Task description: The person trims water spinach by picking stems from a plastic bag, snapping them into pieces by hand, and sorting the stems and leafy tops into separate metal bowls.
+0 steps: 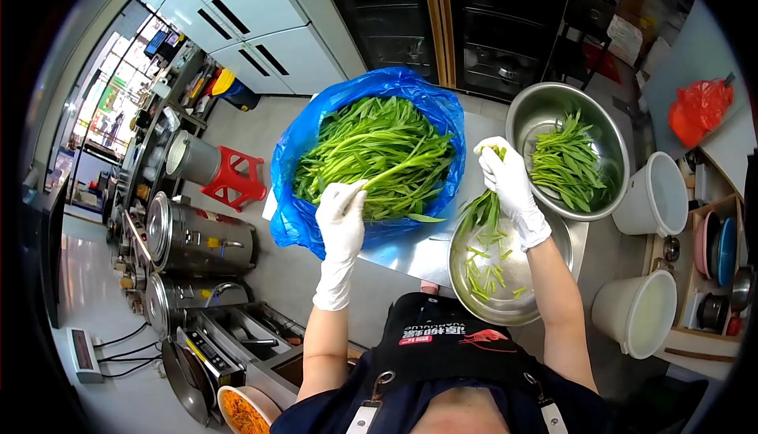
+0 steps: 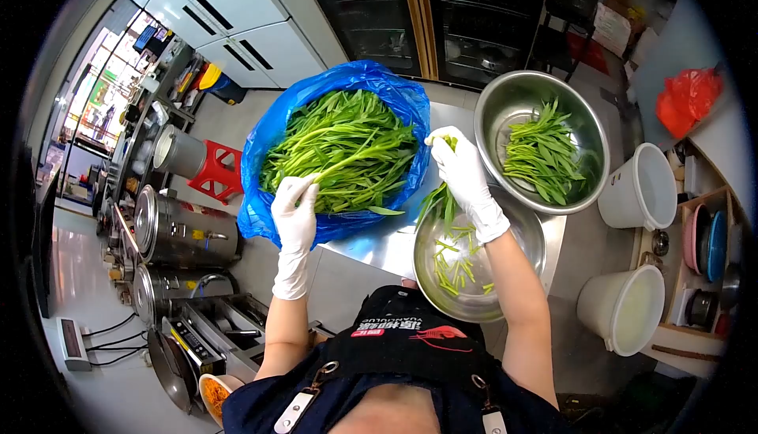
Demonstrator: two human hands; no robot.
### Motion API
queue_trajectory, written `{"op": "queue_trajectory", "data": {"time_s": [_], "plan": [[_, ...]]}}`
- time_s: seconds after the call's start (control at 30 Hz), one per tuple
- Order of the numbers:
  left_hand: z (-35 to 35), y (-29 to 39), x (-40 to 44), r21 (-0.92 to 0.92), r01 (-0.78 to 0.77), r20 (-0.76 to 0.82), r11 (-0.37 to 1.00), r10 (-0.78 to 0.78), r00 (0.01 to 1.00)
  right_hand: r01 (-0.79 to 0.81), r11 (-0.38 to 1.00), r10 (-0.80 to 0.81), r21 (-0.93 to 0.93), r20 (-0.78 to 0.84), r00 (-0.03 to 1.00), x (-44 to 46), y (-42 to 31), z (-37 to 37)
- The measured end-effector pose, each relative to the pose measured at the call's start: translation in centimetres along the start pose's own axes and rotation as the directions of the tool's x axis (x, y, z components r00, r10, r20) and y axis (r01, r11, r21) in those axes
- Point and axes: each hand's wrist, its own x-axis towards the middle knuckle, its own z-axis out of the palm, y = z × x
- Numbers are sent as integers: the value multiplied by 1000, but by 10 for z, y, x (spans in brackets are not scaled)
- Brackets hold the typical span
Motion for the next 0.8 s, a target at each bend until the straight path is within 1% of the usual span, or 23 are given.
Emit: {"op": "queue_trajectory", "data": {"time_s": [0.03, 0.1, 0.17, 0.2, 0.27, 0.3, 0.37, 0.4, 0.43, 0.5, 0.53, 0.6, 0.63, 0.67, 0.7, 0.77, 0.8], "plan": [[-3, 3, 0, 36, -38, 2, 999, 38, 999, 7, 997, -6, -74, 6, 1000, -4, -6, 1], [-6, 6, -1, 79, -91, -9, 993, 92, 996, 198, 944, -209, -264, -14, 978, -11, -17, 10], [-7, 12, -4, 80, -131, -3, 988, 132, 991, 266, 853, -295, -450, 4, 955, -18, -20, 12], [-7, 14, -5, 73, -157, 3, 985, 157, 988, 368, 804, -395, -467, 43, 918, -21, -22, 15], [-6, 11, -7, 73, -236, 1, 969, 237, 972, 459, 717, -462, -525, 136, 876, -28, -31, 24], [-5, 13, -7, 63, -243, 3, 968, 243, 970, 500, 671, -482, -548, 191, 855, -30, -33, 27], [-4, 18, -7, 43, -256, 3, 966, 256, 967, 601, 506, -560, -619, 294, 774, -27, -29, 31], [-2, 19, -6, 39, -271, 2, 962, 271, 963, 605, 510, -558, -612, 300, 774, -26, -24, 31], [-2, 21, -6, 42, -249, 13, 968, 249, 968, 609, 515, -555, -603, 306, 773, -26, -20, 31], [0, 26, -5, 50, -204, 31, 978, 202, 979, 566, 568, -516, -598, 277, 811, -25, -16, 30], [2, 26, -5, 83, -183, 61, 980, 179, 982, 543, 594, -495, -594, 263, 828, -25, -14, 30], [9, 26, -8, 31, -87, 137, 996, 82, 987, 348, 852, -345, -390, 81, 935, -20, 1, 30], [14, 26, -10, 8, -32, 183, 999, 29, 983, 236, 936, -243, -260, 6, 970, -18, 7, 28], [19, 29, -12, 26, 13, 245, 1000, -19, 969, 7, 1000, -6, -13, 17, 1000, -14, 10, 22], [25, 33, -14, 21, 44, 280, 999, -48, 959, -15, 999, 17, 30, -77, 997, -10, 12, 16], [30, 36, -15, 45, 231, 330, 972, -232, 915, -46, 991, 76, 122, -255, 964, -3, 18, 2], [31, 36, -14, 11, 297, 350, 955, -282, 894, -31, 999, 37, 24, -321, 946, -4, 13, -4]]}}
